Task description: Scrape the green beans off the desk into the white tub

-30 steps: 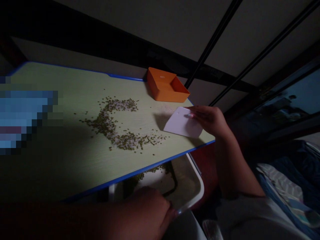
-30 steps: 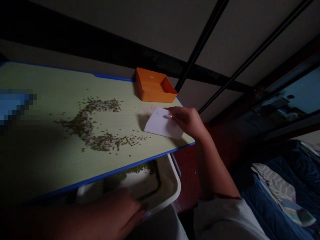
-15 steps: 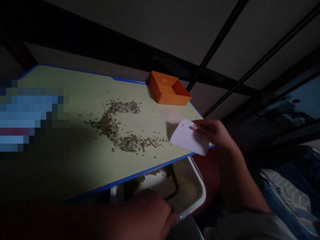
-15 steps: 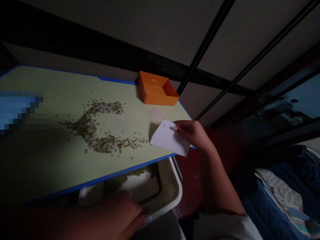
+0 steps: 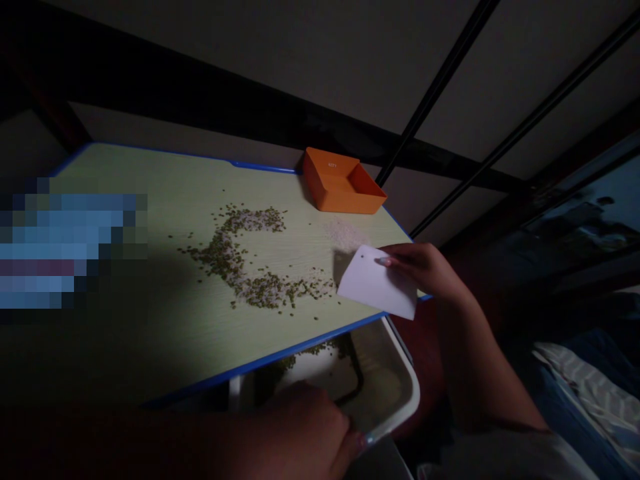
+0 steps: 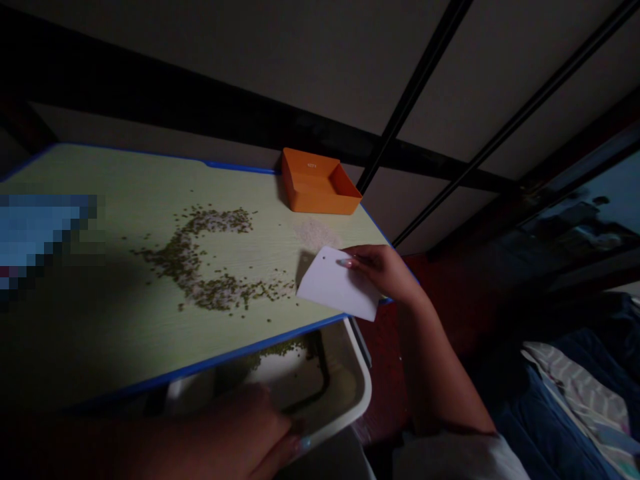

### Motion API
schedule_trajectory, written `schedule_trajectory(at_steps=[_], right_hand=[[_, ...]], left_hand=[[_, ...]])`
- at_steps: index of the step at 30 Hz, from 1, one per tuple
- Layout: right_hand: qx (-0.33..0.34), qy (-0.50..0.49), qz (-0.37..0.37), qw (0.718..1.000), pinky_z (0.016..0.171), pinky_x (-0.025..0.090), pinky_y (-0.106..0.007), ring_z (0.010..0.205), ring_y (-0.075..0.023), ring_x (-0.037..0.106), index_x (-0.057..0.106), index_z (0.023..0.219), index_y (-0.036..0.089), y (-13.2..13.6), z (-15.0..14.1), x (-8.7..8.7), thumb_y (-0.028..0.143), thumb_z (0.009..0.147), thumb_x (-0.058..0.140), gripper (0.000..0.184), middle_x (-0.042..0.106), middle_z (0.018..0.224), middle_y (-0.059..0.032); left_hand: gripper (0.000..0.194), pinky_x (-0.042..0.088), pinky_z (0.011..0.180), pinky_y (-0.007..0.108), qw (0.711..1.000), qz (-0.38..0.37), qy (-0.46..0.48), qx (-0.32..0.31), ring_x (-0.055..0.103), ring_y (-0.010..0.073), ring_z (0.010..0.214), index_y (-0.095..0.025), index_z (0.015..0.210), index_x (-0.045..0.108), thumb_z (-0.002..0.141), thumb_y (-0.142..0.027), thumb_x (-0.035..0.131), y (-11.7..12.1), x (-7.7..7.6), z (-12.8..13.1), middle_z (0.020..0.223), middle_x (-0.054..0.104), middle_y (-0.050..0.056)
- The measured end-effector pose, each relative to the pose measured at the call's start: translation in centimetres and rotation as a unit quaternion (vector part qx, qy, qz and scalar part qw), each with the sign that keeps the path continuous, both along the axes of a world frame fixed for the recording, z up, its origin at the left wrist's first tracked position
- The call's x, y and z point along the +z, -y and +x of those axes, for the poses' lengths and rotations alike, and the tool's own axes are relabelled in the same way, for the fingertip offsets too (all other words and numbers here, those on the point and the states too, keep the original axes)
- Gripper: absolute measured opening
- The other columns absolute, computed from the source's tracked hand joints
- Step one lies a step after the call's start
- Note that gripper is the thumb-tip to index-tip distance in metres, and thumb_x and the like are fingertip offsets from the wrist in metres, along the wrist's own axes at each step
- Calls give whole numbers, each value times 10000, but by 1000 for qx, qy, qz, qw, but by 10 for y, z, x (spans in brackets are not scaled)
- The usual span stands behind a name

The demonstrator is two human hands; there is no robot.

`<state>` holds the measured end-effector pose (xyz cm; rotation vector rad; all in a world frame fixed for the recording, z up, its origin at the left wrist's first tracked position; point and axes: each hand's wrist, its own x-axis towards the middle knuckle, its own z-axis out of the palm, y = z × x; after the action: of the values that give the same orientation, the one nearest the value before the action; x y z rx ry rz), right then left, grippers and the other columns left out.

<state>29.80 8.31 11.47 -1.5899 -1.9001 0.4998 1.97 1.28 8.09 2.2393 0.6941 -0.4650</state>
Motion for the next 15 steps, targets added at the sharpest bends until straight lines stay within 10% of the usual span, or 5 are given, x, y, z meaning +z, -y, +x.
schedule_trajectory(at_steps=[15], right_hand=[[-5, -6, -41, 999, 556, 488, -263, 722, -198, 682, 779, 995, 155, 5, -5, 10, 387, 811, 660, 319, 778, 928, -95]], left_hand=[[605, 466, 679, 456, 999, -21, 14, 24, 626, 286, 743, -151, 1030, 685, 896, -477, 193, -2, 3, 6, 931, 693, 198]])
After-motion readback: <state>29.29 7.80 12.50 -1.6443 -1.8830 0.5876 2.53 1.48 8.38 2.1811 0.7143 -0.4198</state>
